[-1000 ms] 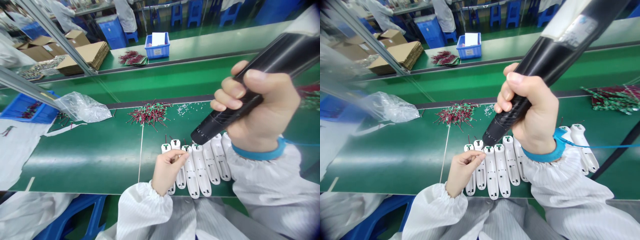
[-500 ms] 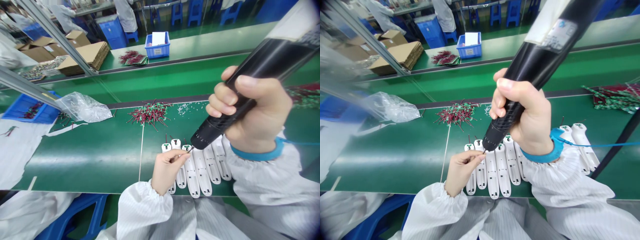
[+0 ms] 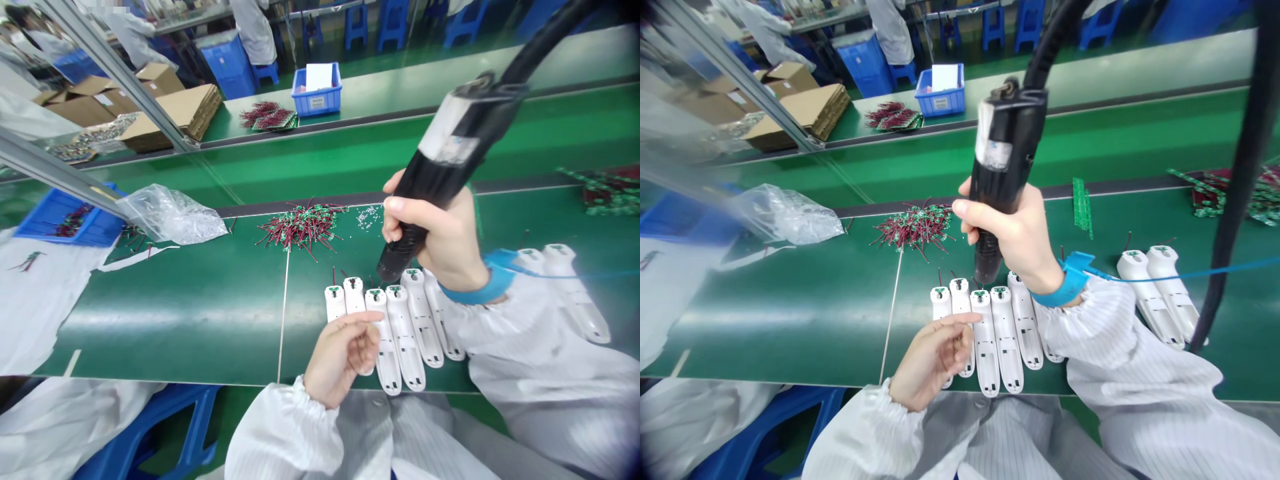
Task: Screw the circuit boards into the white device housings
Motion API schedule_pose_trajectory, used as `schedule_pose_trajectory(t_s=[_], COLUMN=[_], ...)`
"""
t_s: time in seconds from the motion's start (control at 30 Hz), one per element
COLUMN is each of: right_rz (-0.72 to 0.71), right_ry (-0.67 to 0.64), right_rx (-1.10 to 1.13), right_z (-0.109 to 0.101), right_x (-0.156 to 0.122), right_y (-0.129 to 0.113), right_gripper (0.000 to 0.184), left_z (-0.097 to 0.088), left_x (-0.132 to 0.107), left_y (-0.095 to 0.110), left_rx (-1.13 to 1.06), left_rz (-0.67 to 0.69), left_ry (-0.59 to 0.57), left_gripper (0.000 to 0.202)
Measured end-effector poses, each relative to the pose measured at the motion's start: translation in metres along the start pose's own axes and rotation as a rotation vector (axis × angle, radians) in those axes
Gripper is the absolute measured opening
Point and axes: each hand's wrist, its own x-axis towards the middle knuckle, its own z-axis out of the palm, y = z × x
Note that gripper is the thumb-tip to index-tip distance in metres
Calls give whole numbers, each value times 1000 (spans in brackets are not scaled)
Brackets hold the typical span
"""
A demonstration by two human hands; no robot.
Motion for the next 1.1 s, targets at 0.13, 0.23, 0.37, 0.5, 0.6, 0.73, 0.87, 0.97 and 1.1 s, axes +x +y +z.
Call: schedule_pose_trajectory(t_s=[0.13, 0.23, 0.37, 0.5, 0.6, 0.73, 0.87, 0.97, 1.1], right_rz=[49, 72, 78, 68, 74, 77, 84, 54, 25], right_ry=[-18, -24, -29, -40, -70, -80, -84, -71, -78], right_rx=[-24, -36, -45, -53, -44, -52, -58, -25, 141], right_z=[1, 1, 1, 1, 2, 3, 3, 2, 4], right_x=[2, 1, 1, 1, 0, -2, -1, -3, -13], right_y=[5, 7, 9, 9, 9, 11, 10, -1, -28], right_gripper=[14, 16, 17, 16, 15, 16, 17, 15, 10], left_z=[1, 2, 1, 2, 3, 4, 5, 5, 8], left_x=[3, 5, 5, 4, 4, 4, 3, 2, 0], left_y=[-18, -26, -30, -31, -30, -29, -27, -25, -21], left_rx=[-12, -35, -44, -44, -45, -58, -89, -148, -255], left_rz=[-40, -20, 7, 7, 4, 3, -6, 4, 45], left_ry=[-37, -20, 2, 13, 15, 22, 35, 15, -52], left_gripper=[27, 31, 33, 34, 33, 29, 24, 22, 23])
